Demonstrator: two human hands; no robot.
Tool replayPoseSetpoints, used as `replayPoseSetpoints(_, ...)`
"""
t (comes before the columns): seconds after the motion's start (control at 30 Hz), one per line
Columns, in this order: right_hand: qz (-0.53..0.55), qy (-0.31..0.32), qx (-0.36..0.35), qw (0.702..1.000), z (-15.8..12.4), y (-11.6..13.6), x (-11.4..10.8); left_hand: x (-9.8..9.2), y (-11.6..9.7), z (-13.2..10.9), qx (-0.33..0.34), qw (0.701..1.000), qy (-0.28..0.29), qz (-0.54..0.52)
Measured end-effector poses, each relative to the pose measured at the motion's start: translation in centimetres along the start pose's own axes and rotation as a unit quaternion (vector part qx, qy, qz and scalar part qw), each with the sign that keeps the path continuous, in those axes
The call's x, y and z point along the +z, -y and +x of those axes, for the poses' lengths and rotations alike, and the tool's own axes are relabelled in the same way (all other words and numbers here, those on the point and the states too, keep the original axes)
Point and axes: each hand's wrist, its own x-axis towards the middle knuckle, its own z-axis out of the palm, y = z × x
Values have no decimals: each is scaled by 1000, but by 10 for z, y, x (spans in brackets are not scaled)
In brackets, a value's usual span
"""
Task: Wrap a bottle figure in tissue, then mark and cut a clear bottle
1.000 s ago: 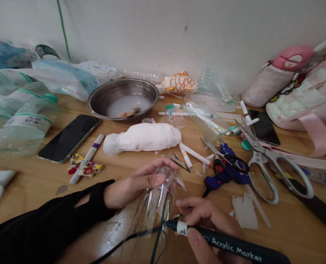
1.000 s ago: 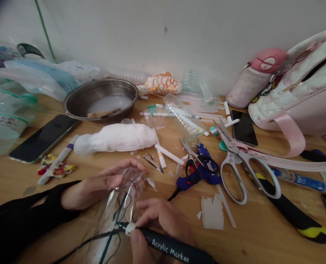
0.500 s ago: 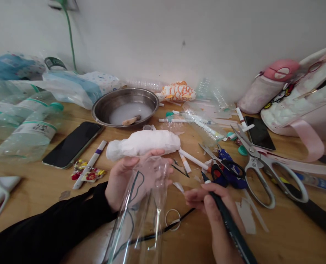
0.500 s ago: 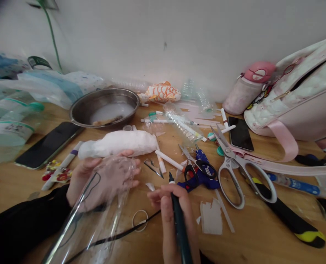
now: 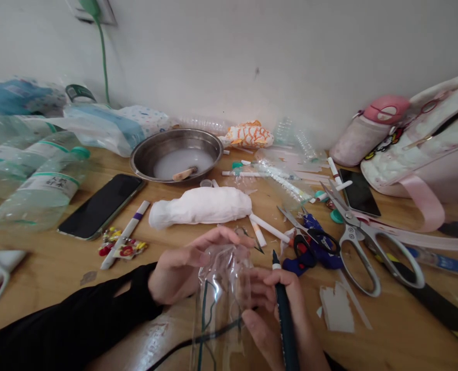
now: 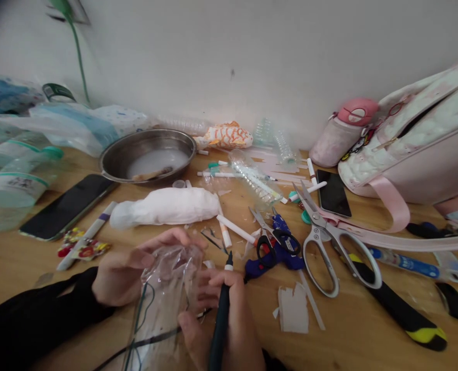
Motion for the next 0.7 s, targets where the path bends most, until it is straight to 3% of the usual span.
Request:
replayPoseSetpoints(0.17,-13,6,-7,1000,3,-2,-4,-3,4,0,-24,999,13,18)
replayPoseSetpoints(0.47,-129,-12,-77,989,5,23,-26,-7,7,1,-56,995,-9,83)
replayPoseSetpoints(0.63,-125,79,-185,972,2,14,-30,-7,7,1,-49,991,-8,123)
replayPoseSetpoints(0.7,-109,93,-198,970,1,12,-29,-7,7,1,-49,991,2,126)
